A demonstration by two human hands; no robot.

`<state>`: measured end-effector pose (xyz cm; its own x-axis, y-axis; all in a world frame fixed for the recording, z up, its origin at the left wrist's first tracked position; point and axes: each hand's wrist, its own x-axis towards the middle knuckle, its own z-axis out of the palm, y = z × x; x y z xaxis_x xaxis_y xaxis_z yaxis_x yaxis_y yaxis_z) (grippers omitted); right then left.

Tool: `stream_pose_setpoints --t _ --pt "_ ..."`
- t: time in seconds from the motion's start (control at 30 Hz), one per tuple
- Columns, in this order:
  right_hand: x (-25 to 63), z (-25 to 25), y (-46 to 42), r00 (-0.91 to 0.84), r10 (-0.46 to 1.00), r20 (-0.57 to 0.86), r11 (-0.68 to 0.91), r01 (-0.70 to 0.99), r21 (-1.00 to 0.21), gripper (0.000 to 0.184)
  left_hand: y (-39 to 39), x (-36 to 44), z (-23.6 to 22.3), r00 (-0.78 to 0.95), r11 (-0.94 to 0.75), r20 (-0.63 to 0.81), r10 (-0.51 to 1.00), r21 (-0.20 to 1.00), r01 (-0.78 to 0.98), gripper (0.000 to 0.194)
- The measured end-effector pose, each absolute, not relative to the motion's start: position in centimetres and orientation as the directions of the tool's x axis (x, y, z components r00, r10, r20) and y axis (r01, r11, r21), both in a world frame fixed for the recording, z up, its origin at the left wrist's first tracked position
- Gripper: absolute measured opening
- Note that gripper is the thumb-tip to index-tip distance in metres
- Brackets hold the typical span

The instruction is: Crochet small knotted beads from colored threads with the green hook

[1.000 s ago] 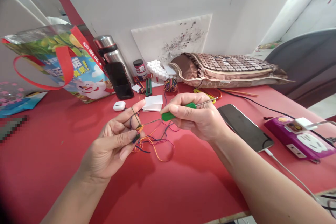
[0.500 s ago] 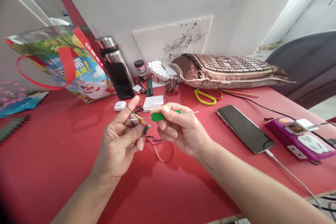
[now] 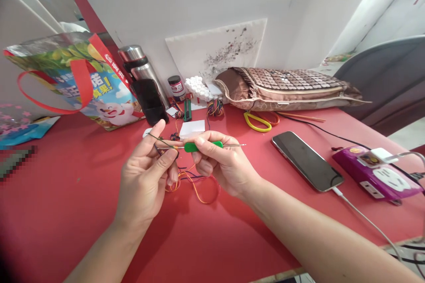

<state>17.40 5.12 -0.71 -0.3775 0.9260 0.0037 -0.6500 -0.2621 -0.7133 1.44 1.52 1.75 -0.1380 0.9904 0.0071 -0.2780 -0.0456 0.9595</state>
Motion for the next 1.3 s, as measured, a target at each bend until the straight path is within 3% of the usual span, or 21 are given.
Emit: stream_pose_setpoints --t 0.13,0.33,0.43,0.6,0.7,0.8,0.87,0.93,1.1,1.2,1.3 --pt "17.2 -0.4 4.7 -0.34 0.94 0.04 -0.203 -0.647 -0.735 0.021 1.5 1.7 1.8 -0.181 -0.015 -0.034 0.983 0.964 -0.264 0.077" --pt "17.0 -0.3 4.2 -0.292 0.951 0.1 -0.119 -0.644 -0.756 0.02 1.5 2.0 1.7 -0.159 0.036 -0.104 0.982 0.924 -0.382 0.083" --pt "17.1 -0.7 4.1 -0.258 0.957 0.13 -0.054 -0.601 -0.798 0.02 1.3 2.0 1.6 -0.182 0.028 -0.097 0.978 0.937 -0.348 0.086" --pt "16.9 -1.2 3.6 -0.151 0.929 0.337 0.274 -0.327 -0.904 0.014 1.0 2.3 1.3 -0.206 -0.022 -0.036 0.978 0.962 -0.273 0.089" --pt "16.5 -1.7 3.1 -0.072 0.831 0.552 0.542 -0.114 -0.832 0.012 1.0 2.7 1.2 -0.179 -0.007 -0.055 0.982 0.943 -0.333 0.088" --pt "16.1 -2.4 2.9 -0.063 0.795 0.603 0.601 -0.041 -0.798 0.016 1.3 2.7 1.4 -0.119 0.042 -0.104 0.987 0.9 -0.433 0.088" --pt "16.0 -2.6 3.0 -0.039 0.819 0.572 0.569 -0.068 -0.82 0.015 1.6 2.4 1.5 -0.071 0.063 -0.109 0.991 0.88 -0.472 0.089" --pt "15.9 -2.6 3.1 -0.037 0.873 0.487 0.471 -0.198 -0.86 0.016 2.0 1.8 1.5 -0.046 0.073 -0.109 0.993 0.873 -0.482 0.087" --pt "16.2 -1.7 4.2 -0.295 0.942 0.161 -0.049 -0.596 -0.802 0.027 2.6 0.6 1.7 -0.008 0.105 -0.128 0.992 0.849 -0.518 0.065" --pt "16.7 -1.7 5.2 -0.44 0.896 0.062 -0.272 -0.652 -0.708 0.028 2.6 0.4 1.9 0.071 0.154 -0.137 0.988 0.854 -0.497 0.05" --pt "17.5 -1.9 6.0 -0.516 0.856 0.034 -0.355 -0.634 -0.687 0.031 2.2 0.4 2.3 0.129 0.167 -0.123 0.984 0.887 -0.43 0.049"
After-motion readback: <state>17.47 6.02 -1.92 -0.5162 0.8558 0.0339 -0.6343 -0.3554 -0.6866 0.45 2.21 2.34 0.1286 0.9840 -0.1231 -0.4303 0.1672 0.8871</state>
